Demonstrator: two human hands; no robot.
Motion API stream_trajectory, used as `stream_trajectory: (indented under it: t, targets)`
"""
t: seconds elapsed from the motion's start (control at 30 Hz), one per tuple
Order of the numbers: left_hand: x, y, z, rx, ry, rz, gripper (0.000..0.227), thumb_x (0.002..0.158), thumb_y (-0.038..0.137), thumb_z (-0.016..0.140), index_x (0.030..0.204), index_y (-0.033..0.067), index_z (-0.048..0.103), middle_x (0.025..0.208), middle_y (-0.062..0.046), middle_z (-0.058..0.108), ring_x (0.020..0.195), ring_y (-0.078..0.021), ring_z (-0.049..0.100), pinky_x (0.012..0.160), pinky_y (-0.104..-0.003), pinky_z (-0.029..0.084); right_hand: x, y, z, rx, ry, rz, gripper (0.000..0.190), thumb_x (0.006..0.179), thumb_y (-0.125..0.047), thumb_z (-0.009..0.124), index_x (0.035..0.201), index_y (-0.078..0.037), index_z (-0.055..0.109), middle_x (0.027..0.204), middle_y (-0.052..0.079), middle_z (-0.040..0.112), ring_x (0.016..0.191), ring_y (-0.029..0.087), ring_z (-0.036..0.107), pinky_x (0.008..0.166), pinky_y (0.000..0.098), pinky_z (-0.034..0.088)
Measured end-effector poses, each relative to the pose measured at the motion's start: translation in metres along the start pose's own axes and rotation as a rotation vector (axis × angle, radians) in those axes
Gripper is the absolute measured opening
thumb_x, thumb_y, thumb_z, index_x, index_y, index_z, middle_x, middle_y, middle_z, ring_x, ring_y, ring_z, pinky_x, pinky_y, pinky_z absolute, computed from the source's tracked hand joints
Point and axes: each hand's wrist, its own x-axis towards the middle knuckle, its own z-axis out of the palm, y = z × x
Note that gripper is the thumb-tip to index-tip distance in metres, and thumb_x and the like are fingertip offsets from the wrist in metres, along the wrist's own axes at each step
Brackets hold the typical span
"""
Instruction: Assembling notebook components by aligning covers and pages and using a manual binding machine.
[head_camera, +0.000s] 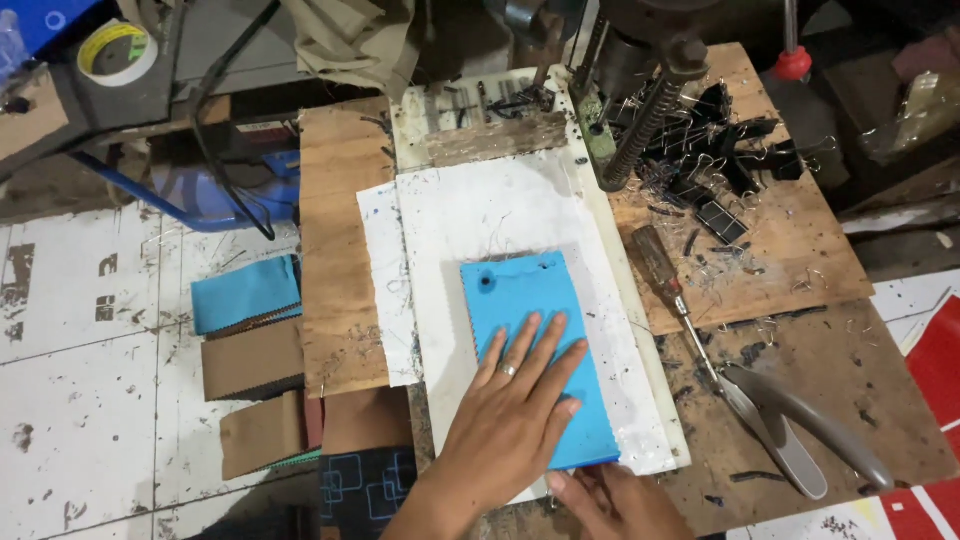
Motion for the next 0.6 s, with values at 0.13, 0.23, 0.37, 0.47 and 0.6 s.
stream_trajectory:
  t: [0.13, 0.23, 0.37, 0.47, 0.6]
  targets:
    - [-0.001, 0.003, -0.002, -0.036, -0.034, -0.024, 0.054, 0.113, 0.036, 0.031, 0.161, 0.0116, 0.032, 0.172, -0.013, 0.02, 0.158, -0.0373, 0.017, 0.126, -0.057, 0.011, 0.011, 0.026, 0.019, -0.095, 0.114, 0.093, 0.061, 0.073, -0.075, 0.06, 0.125, -0.045, 0.069, 0.109, -0.025, 0.084, 0.098, 0.001, 0.082, 0.092, 0.0209, 0.057]
    - [-0.002, 0.004, -0.001, -0.023, -0.021, -0.024, 0.054, 0.113, 0.036, 0.031, 0.161, 0.0115, 0.034, 0.171, -0.013, 0.021, 0.158, -0.0367, 0.017, 0.127, -0.057, 0.012, 0.034, 0.051, 0.029, -0.066, -0.126, 0.164, 0.075, 0.079, -0.079, 0.05, 0.147, -0.046, 0.048, 0.125, -0.021, 0.071, 0.093, 0.007, 0.075, 0.082, 0.0272, 0.054]
    - [-0.002, 0.003, -0.001, -0.026, -0.013, -0.02, 0.053, 0.113, 0.037, 0.029, 0.159, 0.0108, 0.037, 0.171, -0.013, 0.023, 0.158, -0.0362, 0.018, 0.127, -0.056, 0.011, 0.037, 0.034, 0.021, 0.134, -0.241, 0.17, 0.085, 0.079, -0.076, 0.049, 0.152, -0.032, 0.046, 0.152, -0.013, 0.058, 0.136, 0.009, 0.063, 0.108, 0.0309, 0.048]
    - [-0.002, 0.003, -0.001, -0.042, 0.008, -0.018, 0.053, 0.113, 0.037, 0.029, 0.16, 0.0119, 0.037, 0.171, -0.013, 0.023, 0.157, -0.0373, 0.019, 0.127, -0.058, 0.013, 0.014, 0.005, 0.018, 0.44, -0.22, 0.137, 0.061, 0.085, -0.049, 0.063, 0.128, -0.007, 0.069, 0.1, 0.011, 0.084, 0.083, 0.025, 0.08, 0.078, 0.0333, 0.054]
    - [-0.001, 0.001, -0.003, -0.068, -0.006, -0.027, 0.054, 0.113, 0.038, 0.03, 0.159, 0.0121, 0.038, 0.171, -0.013, 0.022, 0.158, -0.0374, 0.017, 0.126, -0.059, 0.013, -0.014, -0.026, 0.027, 1.052, -0.004, 0.352, 0.041, 0.091, -0.018, 0.071, 0.119, 0.012, 0.074, 0.102, 0.036, 0.079, 0.089, 0.05, 0.075, 0.083, 0.0507, 0.056]
